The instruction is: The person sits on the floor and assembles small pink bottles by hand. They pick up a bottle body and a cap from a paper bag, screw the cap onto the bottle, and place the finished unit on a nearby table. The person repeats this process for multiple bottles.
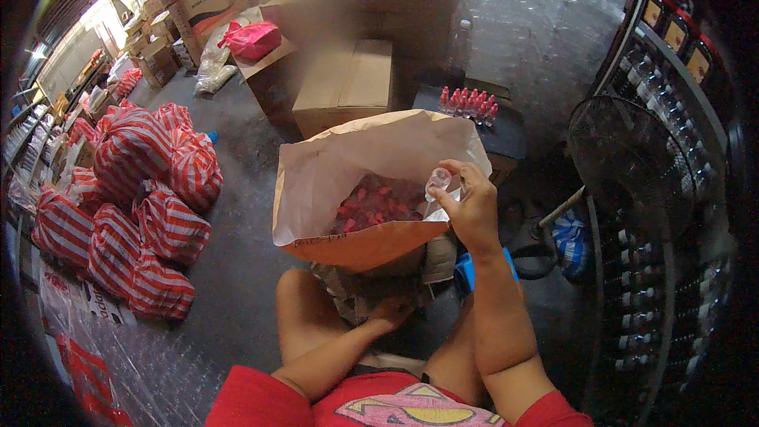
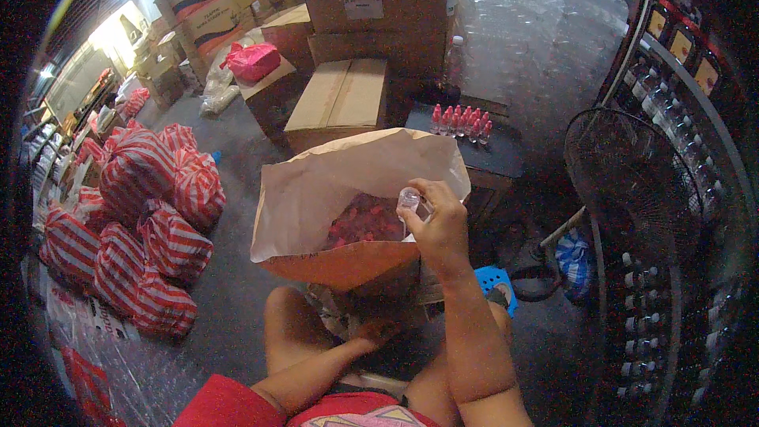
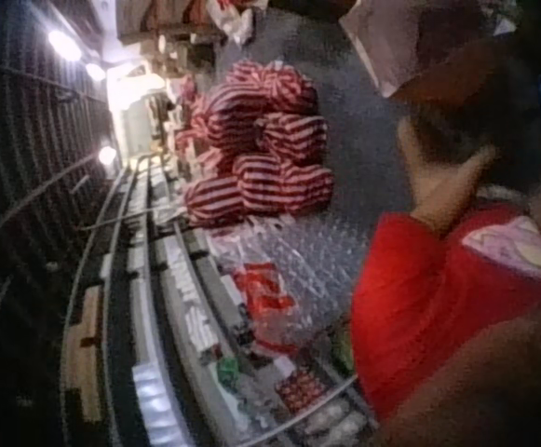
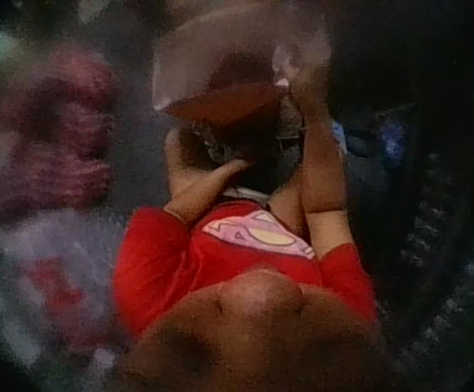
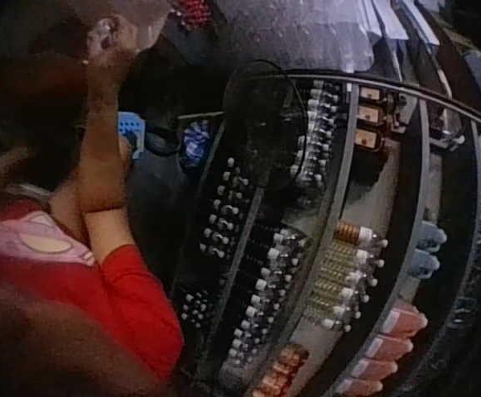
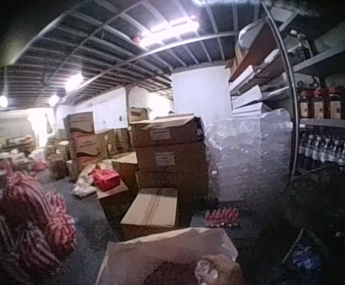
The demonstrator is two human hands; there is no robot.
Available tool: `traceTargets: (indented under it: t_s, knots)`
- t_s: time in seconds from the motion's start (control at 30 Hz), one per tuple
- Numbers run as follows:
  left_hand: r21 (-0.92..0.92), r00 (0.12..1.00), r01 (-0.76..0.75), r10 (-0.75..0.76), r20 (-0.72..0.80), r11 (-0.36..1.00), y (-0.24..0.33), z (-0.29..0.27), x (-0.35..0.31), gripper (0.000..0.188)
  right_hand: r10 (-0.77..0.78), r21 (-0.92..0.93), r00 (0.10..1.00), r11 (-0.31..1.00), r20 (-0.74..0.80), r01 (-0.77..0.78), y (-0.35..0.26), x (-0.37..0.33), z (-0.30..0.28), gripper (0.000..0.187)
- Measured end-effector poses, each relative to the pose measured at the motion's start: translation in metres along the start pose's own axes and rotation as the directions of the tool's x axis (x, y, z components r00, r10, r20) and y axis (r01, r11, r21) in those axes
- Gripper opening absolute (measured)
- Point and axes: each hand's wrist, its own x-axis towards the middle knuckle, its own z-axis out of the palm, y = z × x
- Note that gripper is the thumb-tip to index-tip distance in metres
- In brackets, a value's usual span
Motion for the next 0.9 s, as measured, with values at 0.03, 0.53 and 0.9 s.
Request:
traceTargets:
  t_s: [0.03,0.53,0.9]
  knots:
    - [-0.003,1.000,-0.003,0.003,0.000,1.000,-0.001,0.001,0.000,0.038,0.000,-0.004,1.000,1.000,-0.002,0.000,0.000,0.000,0.000,0.034]
    - [0.020,0.996,-0.085,0.086,-0.037,0.996,-0.032,0.019,0.014,0.041,0.023,0.035,0.999,0.999,-0.042,-0.022,-0.004,0.000,-0.002,0.032]
    - [0.051,0.997,-0.063,0.061,0.049,0.997,-0.027,0.014,0.010,0.042,0.017,0.020,0.999,1.000,-0.045,-0.016,-0.003,0.000,-0.003,0.028]
